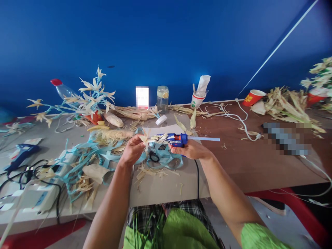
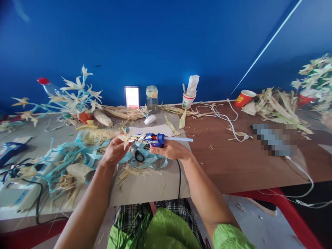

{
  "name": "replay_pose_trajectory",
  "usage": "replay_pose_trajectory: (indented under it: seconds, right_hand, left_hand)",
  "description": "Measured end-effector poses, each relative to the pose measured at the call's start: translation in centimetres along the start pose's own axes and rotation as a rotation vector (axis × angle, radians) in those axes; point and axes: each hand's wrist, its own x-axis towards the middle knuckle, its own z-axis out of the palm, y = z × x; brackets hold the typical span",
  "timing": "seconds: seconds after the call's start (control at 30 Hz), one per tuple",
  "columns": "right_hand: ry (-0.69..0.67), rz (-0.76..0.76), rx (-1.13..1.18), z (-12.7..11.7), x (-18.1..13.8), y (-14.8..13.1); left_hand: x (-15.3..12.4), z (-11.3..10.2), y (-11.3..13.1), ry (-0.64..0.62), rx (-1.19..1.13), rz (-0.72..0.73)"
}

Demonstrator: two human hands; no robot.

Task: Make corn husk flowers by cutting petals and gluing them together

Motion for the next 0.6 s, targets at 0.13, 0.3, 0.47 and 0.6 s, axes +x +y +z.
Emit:
replay_pose_trajectory:
  seconds: [0.13,0.3,0.47,0.6]
  right_hand:
    - [-0.016,0.008,-0.002,0.01,-0.07,0.2]
    - [-0.007,0.003,0.044,0.03,-0.02,0.58]
    - [-0.017,0.021,0.058,0.16,0.04,0.39]
    - [-0.037,0.05,0.044,0.31,0.01,0.28]
  left_hand:
    - [0.13,-0.31,-0.07,-0.008,0.006,0.014]
    - [0.09,-0.36,-0.07,-0.024,0.015,0.01]
    - [0.05,-0.36,-0.19,0.005,0.022,0.011]
    - [0.13,-0.59,-0.34,0.001,0.022,0.031]
